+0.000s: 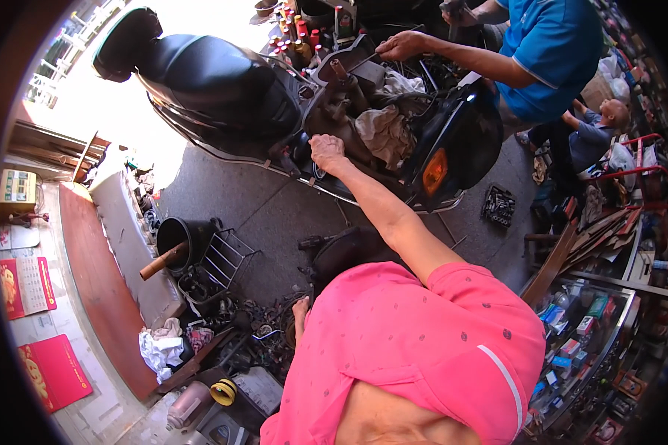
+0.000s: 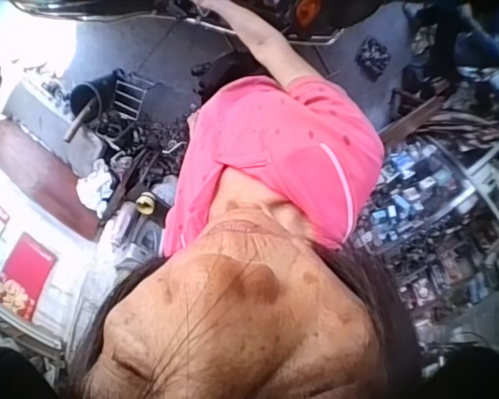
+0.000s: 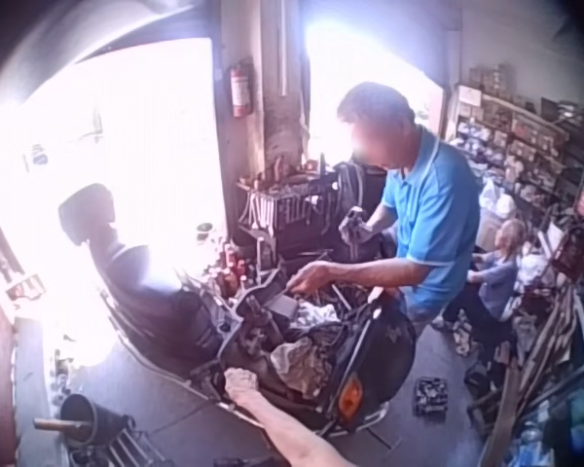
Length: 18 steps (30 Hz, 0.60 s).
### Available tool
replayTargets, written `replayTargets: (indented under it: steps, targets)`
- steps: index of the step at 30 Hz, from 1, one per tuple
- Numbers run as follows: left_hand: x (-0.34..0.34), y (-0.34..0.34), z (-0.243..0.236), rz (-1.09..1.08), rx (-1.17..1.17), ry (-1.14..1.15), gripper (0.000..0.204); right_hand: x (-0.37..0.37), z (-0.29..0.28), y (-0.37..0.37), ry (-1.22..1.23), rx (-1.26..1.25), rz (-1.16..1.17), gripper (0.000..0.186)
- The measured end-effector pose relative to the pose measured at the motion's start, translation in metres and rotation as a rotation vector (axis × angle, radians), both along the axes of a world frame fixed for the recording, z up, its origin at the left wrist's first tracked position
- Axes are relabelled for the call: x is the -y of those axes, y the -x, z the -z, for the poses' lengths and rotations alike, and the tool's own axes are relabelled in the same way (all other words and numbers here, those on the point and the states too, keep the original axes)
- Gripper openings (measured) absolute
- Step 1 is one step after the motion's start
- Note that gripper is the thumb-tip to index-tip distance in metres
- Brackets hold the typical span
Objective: Repairing the handle and dashboard area of a motorcycle.
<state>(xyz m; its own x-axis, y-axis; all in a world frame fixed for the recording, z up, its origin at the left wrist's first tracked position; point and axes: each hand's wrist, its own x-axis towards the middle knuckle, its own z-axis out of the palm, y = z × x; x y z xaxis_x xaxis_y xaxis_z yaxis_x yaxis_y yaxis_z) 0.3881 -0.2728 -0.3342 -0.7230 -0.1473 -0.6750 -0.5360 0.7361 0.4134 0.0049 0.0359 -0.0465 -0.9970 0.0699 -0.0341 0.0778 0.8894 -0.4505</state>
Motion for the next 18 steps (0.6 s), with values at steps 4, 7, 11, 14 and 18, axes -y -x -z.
replayTargets:
  steps: [4,7,11,14,18]
  targets:
    - [-0.0016,-0.0017,-0.0010,0.029,0.021,0.036,0.045,0.0006,0.0018,0.0000,0.000,0.027,0.000,0.024]
    - [-0.0028,-0.0051,-0.0026,-0.071,0.049,-0.017,0.046,0.0008,0.0020,-0.0008,-0.003,0.015,0.005,0.025]
    - [-0.0030,-0.0064,-0.0033,-0.039,0.051,0.017,0.047,0.0000,0.0009,-0.0036,0.005,-0.008,-0.004,0.025]
    - [-0.0013,-0.0069,-0.0031,-0.100,0.086,-0.093,0.046,0.0002,0.0005,-0.0041,0.000,-0.016,-0.004,0.025]
    - [-0.0006,-0.0061,-0.0005,0.008,0.070,0.022,0.045,0.0005,0.0008,-0.0010,-0.006,-0.023,0.008,0.026]
